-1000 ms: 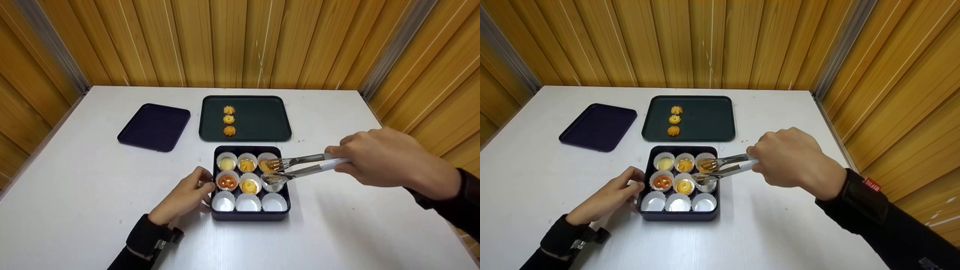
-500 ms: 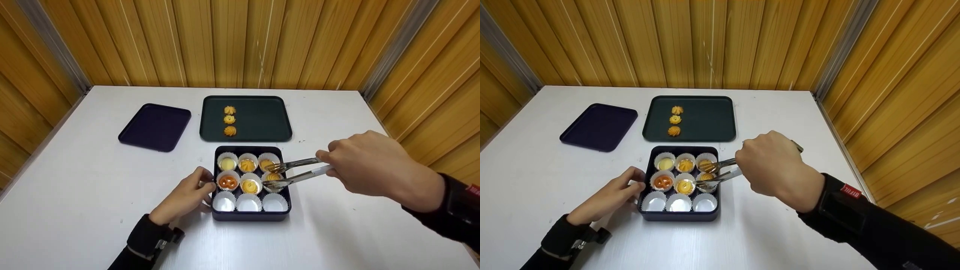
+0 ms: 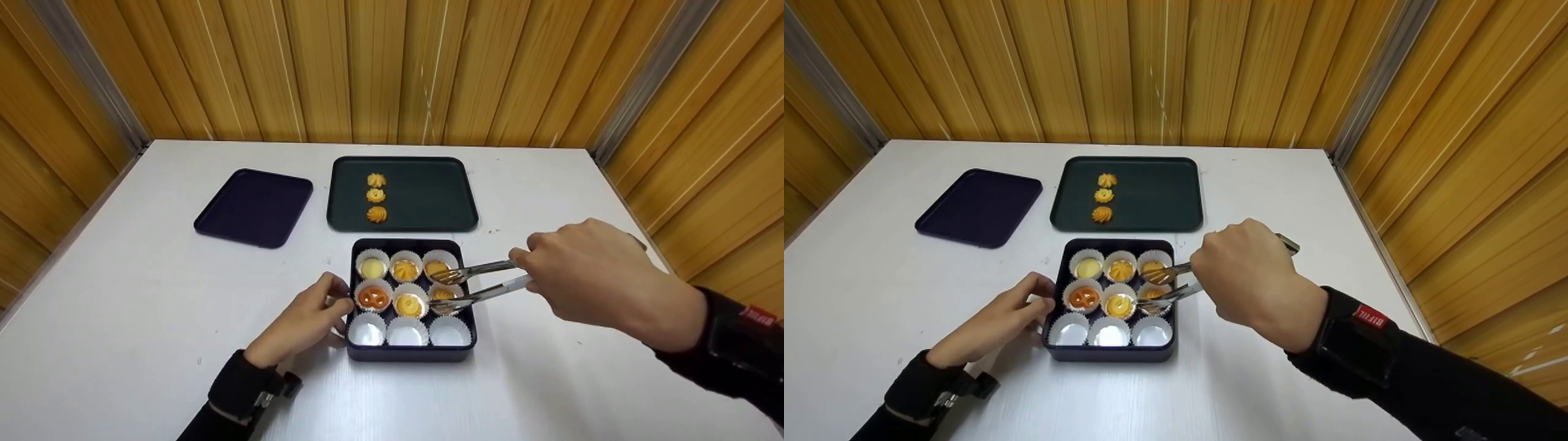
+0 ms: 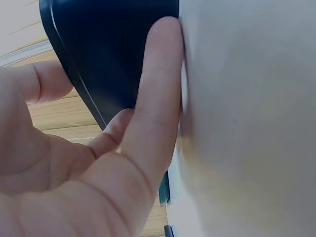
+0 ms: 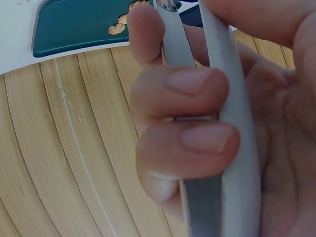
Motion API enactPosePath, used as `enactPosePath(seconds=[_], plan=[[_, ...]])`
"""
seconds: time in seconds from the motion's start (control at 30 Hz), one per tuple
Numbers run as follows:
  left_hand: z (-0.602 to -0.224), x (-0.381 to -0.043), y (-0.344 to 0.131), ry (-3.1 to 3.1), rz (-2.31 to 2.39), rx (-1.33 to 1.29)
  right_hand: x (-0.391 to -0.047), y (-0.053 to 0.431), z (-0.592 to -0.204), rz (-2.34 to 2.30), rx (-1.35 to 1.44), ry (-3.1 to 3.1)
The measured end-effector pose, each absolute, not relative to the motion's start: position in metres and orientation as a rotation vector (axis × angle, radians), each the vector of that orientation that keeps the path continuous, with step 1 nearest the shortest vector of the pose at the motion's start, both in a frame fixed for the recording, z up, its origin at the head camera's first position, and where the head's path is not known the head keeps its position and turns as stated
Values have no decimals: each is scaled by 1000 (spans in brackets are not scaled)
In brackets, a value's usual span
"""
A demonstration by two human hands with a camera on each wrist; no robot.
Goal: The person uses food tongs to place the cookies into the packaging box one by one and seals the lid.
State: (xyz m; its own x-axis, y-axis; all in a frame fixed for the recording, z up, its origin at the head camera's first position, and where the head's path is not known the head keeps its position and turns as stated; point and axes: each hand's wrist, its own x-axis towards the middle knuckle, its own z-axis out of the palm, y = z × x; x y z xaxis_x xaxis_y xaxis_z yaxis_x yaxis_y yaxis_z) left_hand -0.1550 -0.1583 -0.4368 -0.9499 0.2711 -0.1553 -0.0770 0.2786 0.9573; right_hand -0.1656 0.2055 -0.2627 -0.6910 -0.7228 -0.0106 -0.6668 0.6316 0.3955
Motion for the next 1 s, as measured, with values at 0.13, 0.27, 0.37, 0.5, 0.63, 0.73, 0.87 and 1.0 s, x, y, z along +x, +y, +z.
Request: enactPosePath(seconds=[0.13, 0.27, 0.37, 0.5, 0.63, 0.73, 0.87, 1.0], plan=[[-437, -154, -159, 2271, 1717, 168, -164, 206, -263, -551, 1159, -2696], [-436, -154, -159, 2270, 1718, 157, -165, 209, -260, -528, 1164, -2709], [-436, -154, -159, 2272, 1714, 158, -168, 213, -254, -483, 1148, -2745], [-436, -154, -160, 2281, 1705, 165, -179, 216, -247, -368, 1133, -2778], [-436, -153, -161, 2274, 1712, 153, -198, 211, -245, -228, 1097, -2805], [-436, -153, -160, 2259, 1723, 144, -214, 206, -253, -140, 1025, -2832], [-436, -153, -158, 2256, 1726, 144, -239, 199, -274, -26, 924, -2875], [-436, -154, -158, 2262, 1717, 156, -261, 193, -298, 79, 847, -2935]])
